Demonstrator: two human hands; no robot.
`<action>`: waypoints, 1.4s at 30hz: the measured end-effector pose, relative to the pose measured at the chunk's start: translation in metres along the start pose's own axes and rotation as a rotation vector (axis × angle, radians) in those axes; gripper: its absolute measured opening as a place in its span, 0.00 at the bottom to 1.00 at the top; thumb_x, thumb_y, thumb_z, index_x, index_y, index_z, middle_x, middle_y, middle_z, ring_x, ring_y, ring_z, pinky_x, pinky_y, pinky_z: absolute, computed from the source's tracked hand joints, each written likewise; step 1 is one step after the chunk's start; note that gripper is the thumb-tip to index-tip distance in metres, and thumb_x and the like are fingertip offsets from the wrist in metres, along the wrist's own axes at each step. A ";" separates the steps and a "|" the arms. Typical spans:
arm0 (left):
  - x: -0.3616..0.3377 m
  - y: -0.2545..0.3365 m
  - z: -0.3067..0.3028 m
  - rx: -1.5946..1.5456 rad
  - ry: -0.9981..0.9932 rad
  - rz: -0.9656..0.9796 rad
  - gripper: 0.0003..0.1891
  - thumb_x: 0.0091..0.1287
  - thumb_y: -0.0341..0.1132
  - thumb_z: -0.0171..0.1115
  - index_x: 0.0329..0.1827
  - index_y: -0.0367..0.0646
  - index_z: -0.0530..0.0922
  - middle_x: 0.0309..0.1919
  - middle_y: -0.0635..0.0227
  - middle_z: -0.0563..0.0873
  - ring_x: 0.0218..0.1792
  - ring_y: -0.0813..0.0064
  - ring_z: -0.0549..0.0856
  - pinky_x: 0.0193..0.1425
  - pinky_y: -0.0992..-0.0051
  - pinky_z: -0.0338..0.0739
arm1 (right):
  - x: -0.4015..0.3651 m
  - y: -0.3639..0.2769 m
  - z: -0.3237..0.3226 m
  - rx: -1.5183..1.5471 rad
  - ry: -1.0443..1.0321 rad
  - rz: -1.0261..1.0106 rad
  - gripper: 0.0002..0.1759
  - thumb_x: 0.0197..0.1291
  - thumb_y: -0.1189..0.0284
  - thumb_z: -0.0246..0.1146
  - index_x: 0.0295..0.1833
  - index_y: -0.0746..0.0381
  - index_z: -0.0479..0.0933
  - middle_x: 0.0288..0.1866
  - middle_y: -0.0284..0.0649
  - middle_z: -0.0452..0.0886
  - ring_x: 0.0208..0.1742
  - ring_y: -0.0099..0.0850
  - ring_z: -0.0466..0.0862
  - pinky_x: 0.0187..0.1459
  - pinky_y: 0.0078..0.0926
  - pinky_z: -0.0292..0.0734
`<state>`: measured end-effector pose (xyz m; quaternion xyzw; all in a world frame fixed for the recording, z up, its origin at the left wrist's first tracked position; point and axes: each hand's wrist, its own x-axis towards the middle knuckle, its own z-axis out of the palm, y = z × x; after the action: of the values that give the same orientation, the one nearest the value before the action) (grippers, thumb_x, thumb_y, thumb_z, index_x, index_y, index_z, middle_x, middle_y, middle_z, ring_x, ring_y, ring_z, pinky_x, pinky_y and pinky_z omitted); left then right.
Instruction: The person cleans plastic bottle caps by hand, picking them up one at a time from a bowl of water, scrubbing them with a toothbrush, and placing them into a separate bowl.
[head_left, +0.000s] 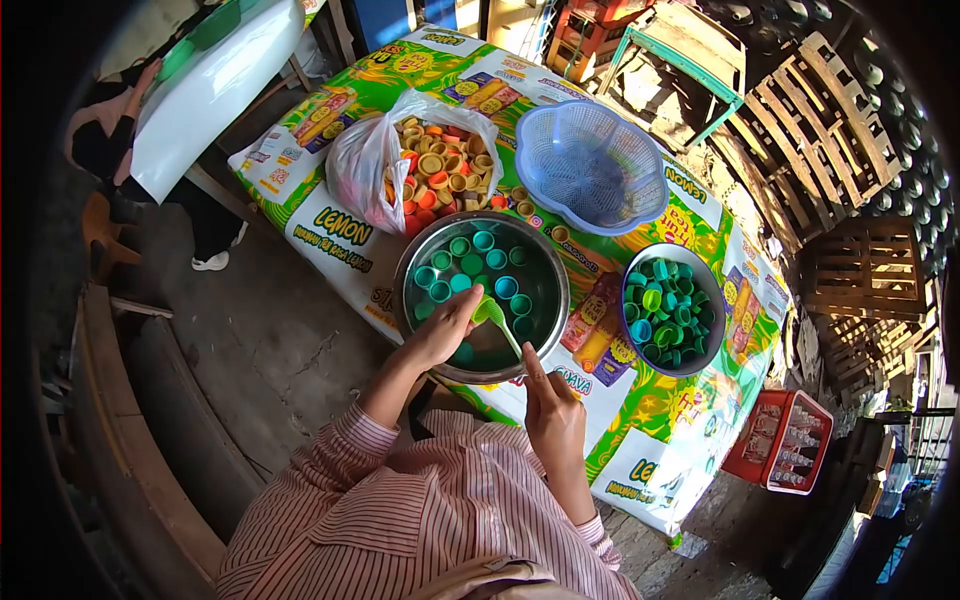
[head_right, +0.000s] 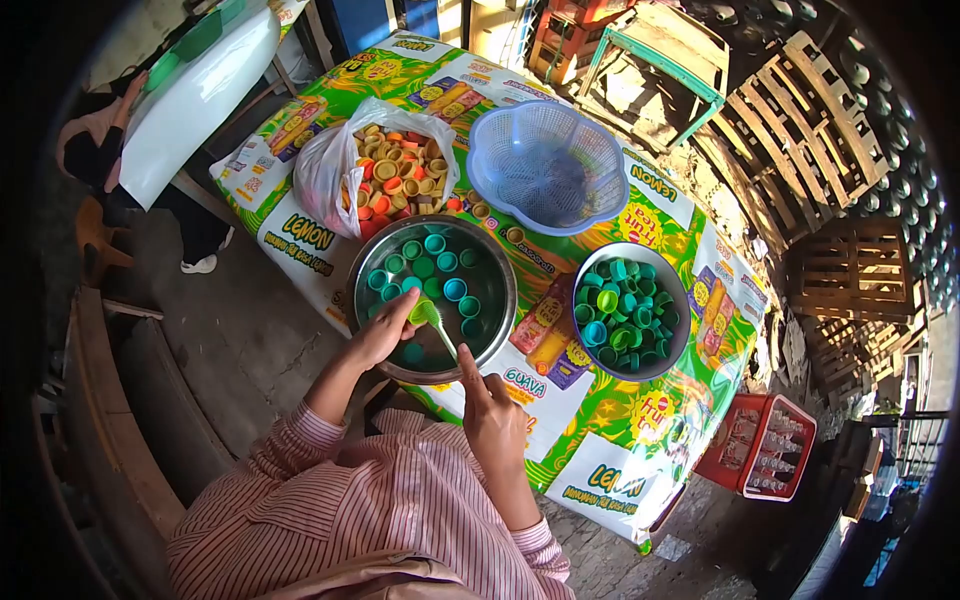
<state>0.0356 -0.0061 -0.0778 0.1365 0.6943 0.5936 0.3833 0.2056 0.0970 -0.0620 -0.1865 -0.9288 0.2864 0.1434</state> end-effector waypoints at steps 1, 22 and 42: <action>0.002 0.000 -0.001 -0.002 -0.002 -0.002 0.22 0.71 0.53 0.42 0.32 0.42 0.70 0.24 0.75 0.69 0.26 0.85 0.67 0.31 0.82 0.65 | 0.001 -0.001 0.001 0.030 0.059 0.012 0.29 0.57 0.77 0.58 0.65 0.49 0.66 0.22 0.39 0.71 0.18 0.36 0.74 0.22 0.36 0.69; -0.013 0.005 -0.019 1.228 0.163 0.611 0.13 0.62 0.39 0.59 0.47 0.48 0.74 0.41 0.68 0.77 0.38 0.68 0.77 0.52 0.69 0.62 | 0.000 0.018 -0.001 0.069 -0.032 0.109 0.27 0.56 0.81 0.56 0.63 0.59 0.66 0.32 0.50 0.80 0.25 0.42 0.81 0.28 0.35 0.75; 0.074 0.055 0.114 -0.028 -0.691 -0.101 0.19 0.74 0.44 0.40 0.53 0.39 0.70 0.41 0.65 0.81 0.43 0.76 0.81 0.41 0.77 0.77 | -0.059 0.019 -0.015 0.634 0.517 0.395 0.17 0.63 0.75 0.54 0.57 0.68 0.70 0.22 0.36 0.76 0.15 0.15 0.63 0.17 0.18 0.56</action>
<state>0.0508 0.1375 -0.0543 0.2897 0.5213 0.5019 0.6265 0.2681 0.0933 -0.0707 -0.3724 -0.6756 0.5225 0.3632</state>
